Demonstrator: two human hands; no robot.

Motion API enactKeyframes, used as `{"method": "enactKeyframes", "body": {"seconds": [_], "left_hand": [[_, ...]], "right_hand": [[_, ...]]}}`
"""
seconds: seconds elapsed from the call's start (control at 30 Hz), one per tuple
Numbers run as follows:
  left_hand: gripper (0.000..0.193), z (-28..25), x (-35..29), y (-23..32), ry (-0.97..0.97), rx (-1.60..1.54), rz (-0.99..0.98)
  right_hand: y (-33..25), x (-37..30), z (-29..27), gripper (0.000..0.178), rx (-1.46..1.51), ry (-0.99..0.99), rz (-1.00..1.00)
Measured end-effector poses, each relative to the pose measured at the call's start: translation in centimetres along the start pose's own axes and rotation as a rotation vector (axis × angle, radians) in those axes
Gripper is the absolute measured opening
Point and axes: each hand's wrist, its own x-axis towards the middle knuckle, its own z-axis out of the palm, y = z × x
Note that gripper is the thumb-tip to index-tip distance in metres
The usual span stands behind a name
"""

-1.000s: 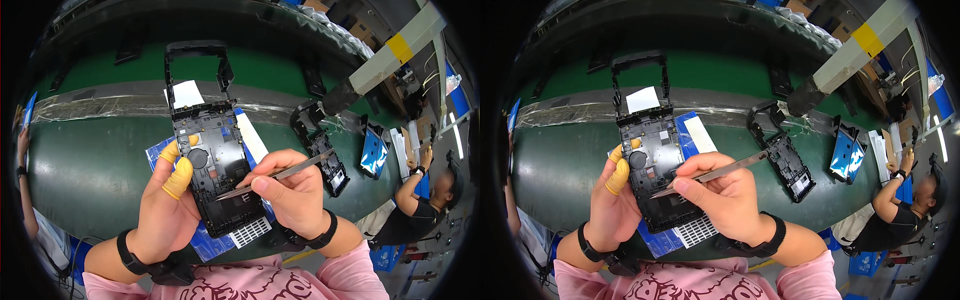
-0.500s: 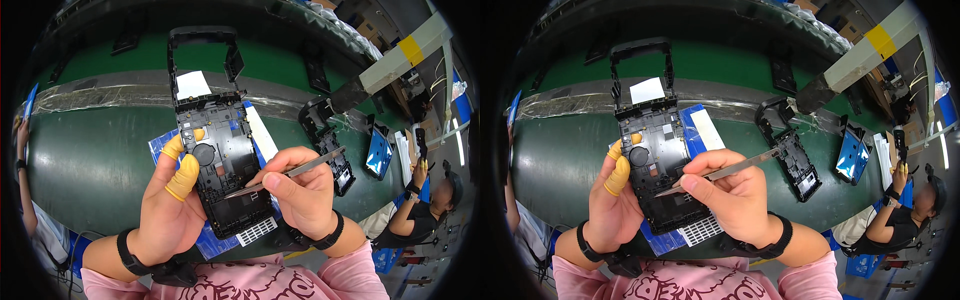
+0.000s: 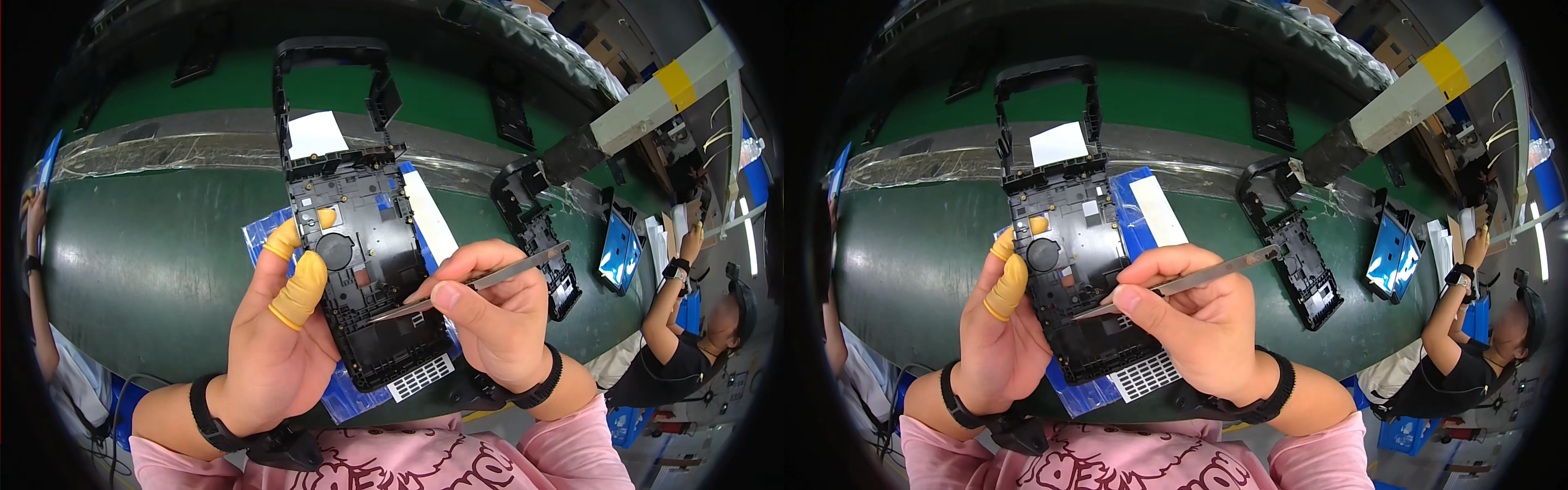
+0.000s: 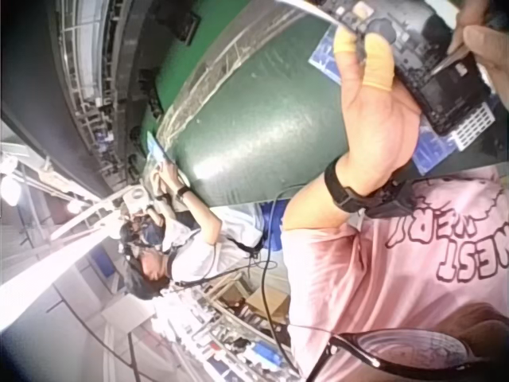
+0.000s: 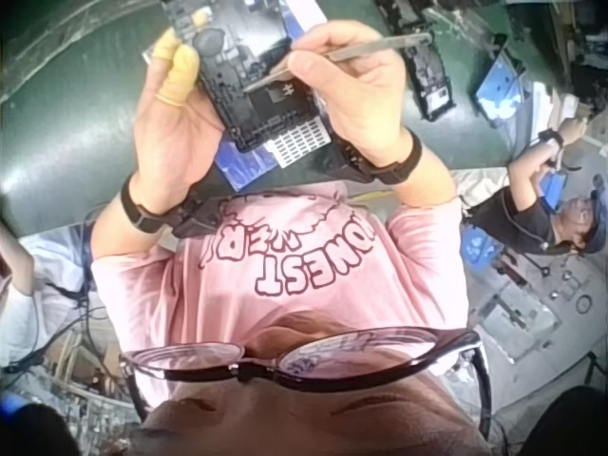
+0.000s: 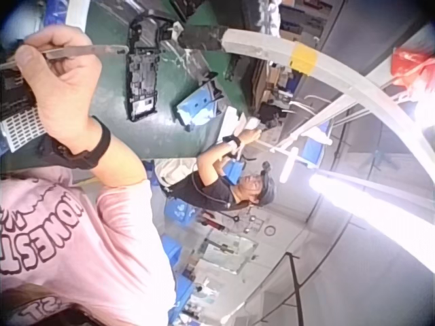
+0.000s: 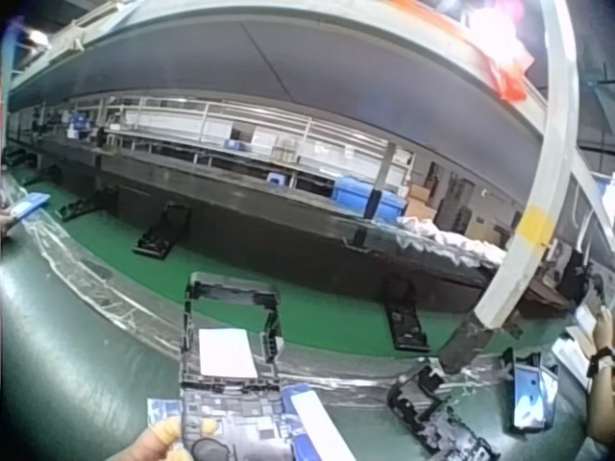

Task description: Assembling plastic and electronic components of a handheld device on an industrial assembly line.

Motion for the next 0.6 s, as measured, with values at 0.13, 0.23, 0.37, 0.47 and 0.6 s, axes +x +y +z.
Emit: {"method": "enactKeyframes", "body": {"seconds": [0.13, 0.23, 0.37, 0.47, 0.6], "left_hand": [[0.036, -0.2, 0.0, 0.0, -0.021, -0.031, 0.004], [0.042, -0.2, -0.1, 0.2, -0.017, -0.045, -0.025], [0.067, -0.5, -0.2, -0.3, -0.018, 0.182, 0.018], [0.073, -0.3, 0.0, -0.3, 0.022, 0.255, 0.009], [0.075, -0.8, 0.9, 0.2, 0.058, 0.321, 0.172]], "right_hand": [[0.1, 0.0, 0.0, 0.016, -0.002, -0.002, 0.005], [0.1, -0.1, 0.1, 0.016, 0.001, 0.004, -0.002], [0.1, -0.1, 0.3, 0.016, 0.006, 0.007, -0.014], [0.3, -0.1, 0.2, 0.015, -0.072, -0.009, -0.035], [0.3, 1.9, -1.2, 0.014, 0.041, 0.078, 0.010]]}}
